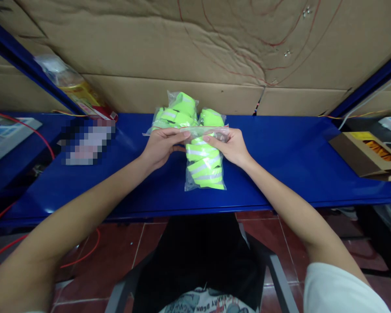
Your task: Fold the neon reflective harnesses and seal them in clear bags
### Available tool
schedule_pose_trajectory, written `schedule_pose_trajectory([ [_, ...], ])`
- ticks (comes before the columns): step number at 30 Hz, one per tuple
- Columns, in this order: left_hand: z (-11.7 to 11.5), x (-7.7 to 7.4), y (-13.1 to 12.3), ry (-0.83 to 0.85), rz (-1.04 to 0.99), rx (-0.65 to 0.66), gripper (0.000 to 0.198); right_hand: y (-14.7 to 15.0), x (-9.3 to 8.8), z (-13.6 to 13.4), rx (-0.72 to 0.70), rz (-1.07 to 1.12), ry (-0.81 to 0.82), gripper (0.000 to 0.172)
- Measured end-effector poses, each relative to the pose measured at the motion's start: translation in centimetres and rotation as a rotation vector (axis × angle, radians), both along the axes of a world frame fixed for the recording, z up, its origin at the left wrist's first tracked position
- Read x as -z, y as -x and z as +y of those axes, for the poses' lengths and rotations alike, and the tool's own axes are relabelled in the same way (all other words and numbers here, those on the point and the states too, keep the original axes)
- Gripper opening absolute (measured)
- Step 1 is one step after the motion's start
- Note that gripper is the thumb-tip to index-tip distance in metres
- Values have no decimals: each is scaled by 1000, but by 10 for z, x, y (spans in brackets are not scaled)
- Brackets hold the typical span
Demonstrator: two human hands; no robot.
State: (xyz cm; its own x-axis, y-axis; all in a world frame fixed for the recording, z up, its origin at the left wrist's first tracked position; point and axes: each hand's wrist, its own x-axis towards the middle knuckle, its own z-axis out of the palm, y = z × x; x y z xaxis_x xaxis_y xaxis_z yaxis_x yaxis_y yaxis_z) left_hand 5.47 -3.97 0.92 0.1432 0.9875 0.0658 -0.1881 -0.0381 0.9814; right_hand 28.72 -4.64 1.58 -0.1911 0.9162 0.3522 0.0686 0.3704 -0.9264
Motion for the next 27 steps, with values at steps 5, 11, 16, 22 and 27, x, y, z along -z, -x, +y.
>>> schedule_pose_trajectory([
  [5,3,4,0,-61,-22,3,39,-1,1,3,7,26,67,39],
  [11,-2,7,-7,-133,-18,-78,40,0,4,4,48,33,170,31],
  [16,0,6,-4,-92,-25,-105,36,5,8,3,15,125,210,35],
  [22,3,7,-3,-17,-74,-69,38,1,14,7,73,147,227,38],
  [27,-2,4,-6,-23,-67,-80,36,-4,6,6,5,171,322,42],
])
